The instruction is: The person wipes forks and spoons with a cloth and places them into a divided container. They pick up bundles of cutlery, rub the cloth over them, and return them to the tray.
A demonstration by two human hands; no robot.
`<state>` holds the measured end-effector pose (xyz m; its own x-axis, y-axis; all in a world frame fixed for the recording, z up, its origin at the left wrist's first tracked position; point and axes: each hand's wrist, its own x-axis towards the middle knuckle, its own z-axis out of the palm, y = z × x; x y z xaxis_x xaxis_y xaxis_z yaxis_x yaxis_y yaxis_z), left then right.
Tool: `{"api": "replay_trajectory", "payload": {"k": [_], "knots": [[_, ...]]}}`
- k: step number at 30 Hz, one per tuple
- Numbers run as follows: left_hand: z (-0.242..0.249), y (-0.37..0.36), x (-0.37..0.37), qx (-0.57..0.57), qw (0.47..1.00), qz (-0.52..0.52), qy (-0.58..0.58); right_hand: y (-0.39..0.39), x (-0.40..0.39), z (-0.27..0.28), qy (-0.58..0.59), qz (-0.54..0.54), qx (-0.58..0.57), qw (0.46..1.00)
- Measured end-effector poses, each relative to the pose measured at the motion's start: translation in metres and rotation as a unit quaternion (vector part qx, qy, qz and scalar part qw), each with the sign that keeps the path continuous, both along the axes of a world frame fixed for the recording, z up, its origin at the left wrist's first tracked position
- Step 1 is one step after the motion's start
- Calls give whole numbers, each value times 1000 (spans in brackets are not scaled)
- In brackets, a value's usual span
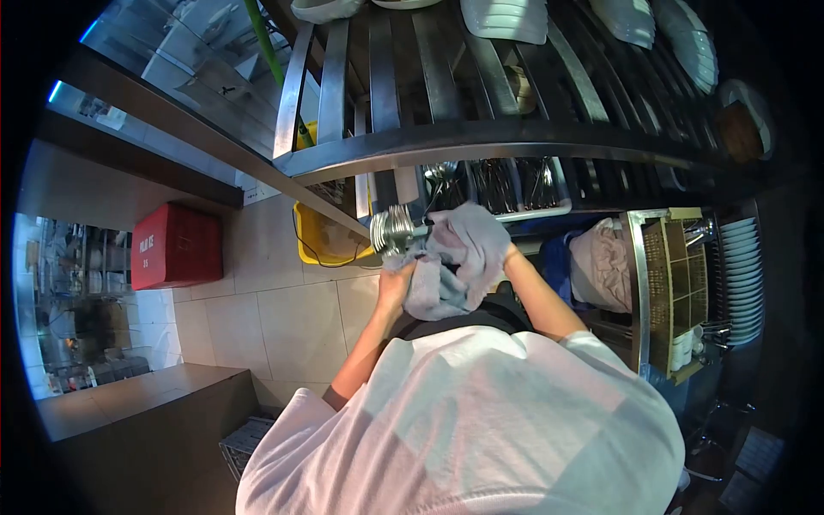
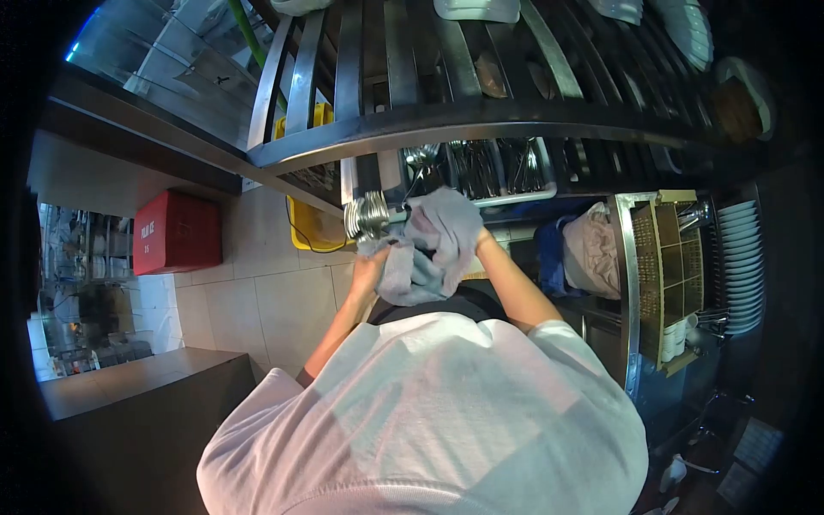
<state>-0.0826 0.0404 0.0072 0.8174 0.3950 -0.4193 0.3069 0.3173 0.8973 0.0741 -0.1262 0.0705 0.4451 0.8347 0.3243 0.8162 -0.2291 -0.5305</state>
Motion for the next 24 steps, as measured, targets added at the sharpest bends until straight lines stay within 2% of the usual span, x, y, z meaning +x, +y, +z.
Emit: {"api": "replay_trajectory", "payload": {"k": [1,2,3,4,6,7,8,9,10,12,14,16,17,19,21,24], "knots": [[4,7,10,49,998,-31,-7,-10,-5,-11,2,2,-4,1000],[-36,21,24,86,995,-30,-32,-20,-11,-22,-33,32,1,999],[-68,35,41,171,981,-18,-89,-29,-16,-34,-68,60,7,996],[-49,41,57,186,978,-74,-63,-36,-20,-43,-104,86,14,991],[-54,65,92,194,960,-194,52,-43,-28,-45,-161,121,23,979],[-59,70,100,194,960,-198,49,-45,-32,-42,-181,131,26,974],[-62,73,109,142,964,-206,85,-46,-31,-41,-189,129,28,973],[-65,77,118,90,965,-215,121,-47,-30,-38,-187,115,27,975],[-59,79,124,92,964,-220,118,-49,-29,-37,-184,98,27,978],[-49,81,130,52,940,-254,224,-52,-26,-36,-173,55,23,983],[-67,88,131,39,938,-258,228,-56,-22,-33,-152,0,20,988],[-96,98,127,176,938,-241,178,-62,-17,-29,-126,-60,14,990],[-78,93,119,178,938,-239,178,-64,-15,-26,-111,-91,11,990],[-20,72,86,287,927,-219,105,-69,-7,-20,-81,-149,10,985],[-13,72,53,296,927,-213,85,-70,-2,-13,-59,-190,6,980],[10,60,-7,221,967,-118,41,-63,5,1,-31,-216,-5,976]]}}
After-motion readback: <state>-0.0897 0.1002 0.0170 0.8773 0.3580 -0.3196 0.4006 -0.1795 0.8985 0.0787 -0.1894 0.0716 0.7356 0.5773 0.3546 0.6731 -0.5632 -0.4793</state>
